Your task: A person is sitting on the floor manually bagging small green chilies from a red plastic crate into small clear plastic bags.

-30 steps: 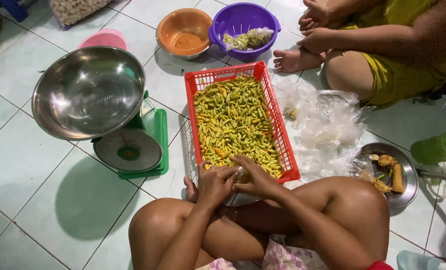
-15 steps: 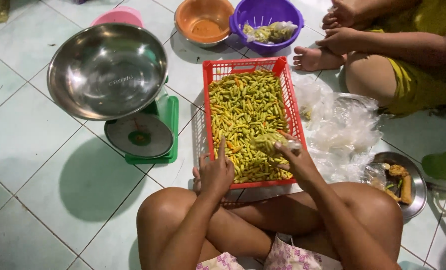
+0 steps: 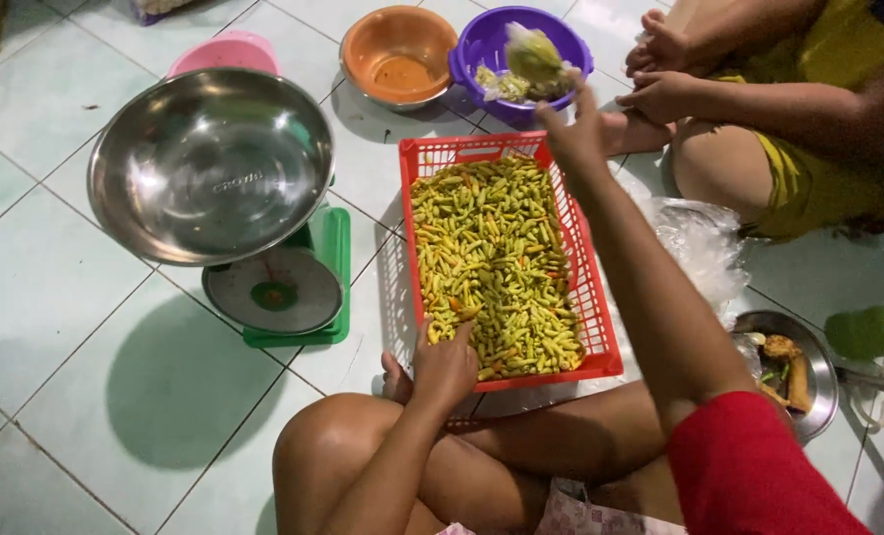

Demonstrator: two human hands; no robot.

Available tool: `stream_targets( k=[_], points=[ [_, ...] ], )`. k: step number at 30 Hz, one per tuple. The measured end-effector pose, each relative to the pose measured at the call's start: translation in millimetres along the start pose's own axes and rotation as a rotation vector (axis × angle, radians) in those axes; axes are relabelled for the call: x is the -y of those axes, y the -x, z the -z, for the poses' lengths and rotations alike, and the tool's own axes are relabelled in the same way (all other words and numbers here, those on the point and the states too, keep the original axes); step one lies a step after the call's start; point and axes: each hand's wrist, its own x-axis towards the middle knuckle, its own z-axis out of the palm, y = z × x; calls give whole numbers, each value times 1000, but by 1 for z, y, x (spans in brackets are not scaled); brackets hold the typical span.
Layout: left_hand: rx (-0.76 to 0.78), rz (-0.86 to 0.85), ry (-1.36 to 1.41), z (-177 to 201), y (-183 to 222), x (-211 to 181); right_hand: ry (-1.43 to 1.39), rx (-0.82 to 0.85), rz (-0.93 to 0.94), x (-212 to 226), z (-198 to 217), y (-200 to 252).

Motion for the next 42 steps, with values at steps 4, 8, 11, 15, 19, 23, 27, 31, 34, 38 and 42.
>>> stream_targets(
  k=[4,8,11,15,19,23,27,31,34,38,42],
  points=[
    [-67,-102,-117,-24,-1,14,-269,434,55,-19,-2,51],
    [-86,-124,-92,-22,5,11,-64,694,228,-63,36,127],
    [-114,-127,-77,-26,4,15,195,984,77,-73,82,173],
    [-143,-124,-123,-19,9,11,321,1115,121,-107,121,202],
    [-171,-104,-89,-4,14,1,291,1070,114,-139,151,189],
    [-204,-71,-20,4,14,-7,341,817,66,-152,199,143],
    [-215,-60,-38,6,12,-8,486,555,37,-261,223,38],
    [-236,-38,-59,5,11,-6,901,460,-83,-338,206,3],
    [-225,-42,-63,5,10,-4,1000,489,-102,-376,183,6],
    [-209,-48,-71,-5,7,4,931,483,-163,-339,191,11],
    [-206,-51,-94,-3,9,3,975,472,-107,-332,209,18]
  ],
)
